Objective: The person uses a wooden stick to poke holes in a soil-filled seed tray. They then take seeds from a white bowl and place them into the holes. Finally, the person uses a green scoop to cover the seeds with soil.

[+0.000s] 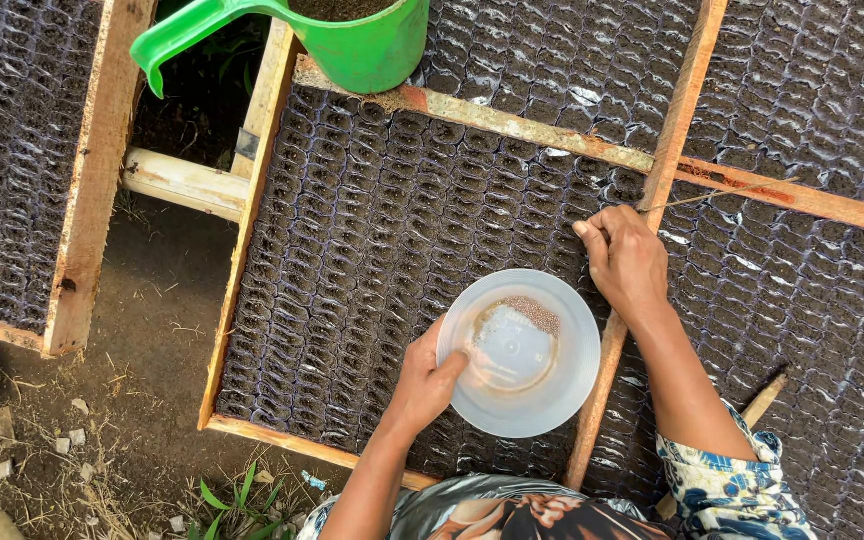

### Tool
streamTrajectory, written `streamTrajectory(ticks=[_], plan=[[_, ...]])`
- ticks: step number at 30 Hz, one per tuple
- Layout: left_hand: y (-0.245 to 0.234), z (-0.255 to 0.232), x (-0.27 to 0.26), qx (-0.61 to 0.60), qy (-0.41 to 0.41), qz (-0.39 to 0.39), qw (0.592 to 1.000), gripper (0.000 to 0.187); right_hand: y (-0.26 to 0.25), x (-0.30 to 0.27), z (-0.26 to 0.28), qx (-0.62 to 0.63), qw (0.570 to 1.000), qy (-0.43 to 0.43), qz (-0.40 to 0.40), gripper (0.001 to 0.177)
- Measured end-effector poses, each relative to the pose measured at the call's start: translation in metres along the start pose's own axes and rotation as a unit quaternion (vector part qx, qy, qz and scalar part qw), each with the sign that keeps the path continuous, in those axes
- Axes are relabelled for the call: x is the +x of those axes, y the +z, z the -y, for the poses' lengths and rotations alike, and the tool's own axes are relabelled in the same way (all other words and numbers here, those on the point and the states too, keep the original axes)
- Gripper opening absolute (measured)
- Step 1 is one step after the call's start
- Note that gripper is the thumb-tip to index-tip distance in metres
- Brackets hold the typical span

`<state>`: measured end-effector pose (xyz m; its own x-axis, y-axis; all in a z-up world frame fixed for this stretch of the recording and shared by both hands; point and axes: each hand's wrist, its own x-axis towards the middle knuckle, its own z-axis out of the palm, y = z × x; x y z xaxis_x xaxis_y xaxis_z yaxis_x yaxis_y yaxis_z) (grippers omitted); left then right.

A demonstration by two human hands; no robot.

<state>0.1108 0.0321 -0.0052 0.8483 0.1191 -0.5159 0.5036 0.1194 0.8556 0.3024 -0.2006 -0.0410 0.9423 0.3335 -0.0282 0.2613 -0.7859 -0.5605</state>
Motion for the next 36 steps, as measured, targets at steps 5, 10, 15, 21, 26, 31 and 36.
streamTrajectory(ticks=[5,10,15,21,26,31,36], plan=[[-0.002,0.007,0.001,-0.003,0.002,-0.003,1.0,0.054,0.004,0.002,0.0,-0.006,1.0,0.001,-0.004,0.03],[0.0,0.005,0.001,-0.005,0.003,0.001,1.0,0.055,0.006,0.007,-0.012,-0.015,1.0,-0.005,-0.019,0.03],[0.0,0.0,0.003,-0.005,0.002,0.005,1.0,0.055,0.007,0.017,-0.015,-0.035,0.998,-0.021,-0.042,0.032],[0.0,0.005,0.006,-0.005,0.005,-0.004,1.0,0.058,0.002,0.019,-0.01,-0.024,0.997,-0.046,-0.061,0.029],[-0.002,0.006,0.007,-0.002,0.008,-0.006,1.0,0.058,-0.046,-0.017,0.039,0.045,0.997,-0.054,-0.012,0.016],[0.006,0.005,0.009,0.005,-0.001,0.0,1.0,0.056,-0.075,-0.048,0.084,-0.039,0.981,-0.127,0.141,0.011],[0.011,-0.014,0.006,0.015,0.003,0.004,1.0,0.055,-0.059,-0.064,0.067,-0.161,0.954,-0.198,0.159,0.019]])
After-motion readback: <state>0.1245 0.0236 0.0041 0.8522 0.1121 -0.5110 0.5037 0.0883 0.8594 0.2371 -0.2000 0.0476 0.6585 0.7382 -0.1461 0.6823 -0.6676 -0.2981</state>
